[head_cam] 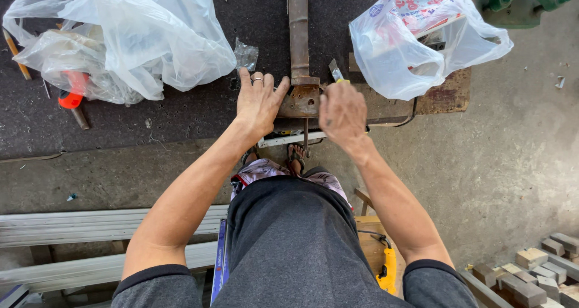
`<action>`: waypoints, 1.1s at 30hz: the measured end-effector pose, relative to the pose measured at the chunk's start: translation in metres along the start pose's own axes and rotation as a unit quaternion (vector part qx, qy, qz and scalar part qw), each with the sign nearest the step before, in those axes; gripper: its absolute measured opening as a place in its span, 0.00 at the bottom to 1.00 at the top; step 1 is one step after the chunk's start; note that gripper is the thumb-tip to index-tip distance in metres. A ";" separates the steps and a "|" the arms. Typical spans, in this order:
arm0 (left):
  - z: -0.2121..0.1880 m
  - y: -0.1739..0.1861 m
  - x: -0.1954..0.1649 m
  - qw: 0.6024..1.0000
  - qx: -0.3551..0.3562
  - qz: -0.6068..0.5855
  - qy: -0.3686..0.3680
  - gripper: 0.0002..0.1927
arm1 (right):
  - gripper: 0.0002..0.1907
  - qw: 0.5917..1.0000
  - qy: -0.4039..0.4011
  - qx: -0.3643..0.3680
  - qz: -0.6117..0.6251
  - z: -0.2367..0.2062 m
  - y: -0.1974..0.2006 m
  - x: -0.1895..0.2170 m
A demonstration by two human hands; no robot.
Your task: The person uses a utility knife to scrape rust and debris from a metal tool clamped to a workbench. They repeatedly reposition the tool and scrape different areas, including the handle and head, while occasionally wiping away debris.
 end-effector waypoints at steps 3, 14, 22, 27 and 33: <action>0.000 -0.002 0.000 1.000 0.021 -0.006 0.000 0.54 | 0.07 0.993 -0.014 -0.081 0.079 -0.021 0.018 -0.034; -0.001 0.004 0.000 1.000 -0.002 -0.015 -0.007 0.54 | 0.11 0.953 -0.098 0.076 0.278 -0.078 0.049 -0.030; -0.005 0.007 -0.001 1.000 -0.022 -0.022 -0.005 0.58 | 0.10 0.984 0.103 -0.095 0.115 -0.034 0.073 0.027; -0.001 -0.008 0.006 0.999 -0.015 -0.044 0.000 0.59 | 0.10 0.960 -0.003 -0.025 0.280 -0.056 0.043 -0.038; -0.010 -0.014 0.020 0.995 -0.059 -0.064 -0.050 0.62 | 0.32 0.996 -0.075 -0.030 0.044 -0.043 0.021 -0.048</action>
Point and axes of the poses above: each hand's wrist, its own z-axis towards the middle knuckle, its own y-axis out of the back of the hand, x = y × z, the point moved 10 cm from there along z, towards the middle knuckle, and after that the axes turned 13 degrees about -z, right-handed, at the moved point
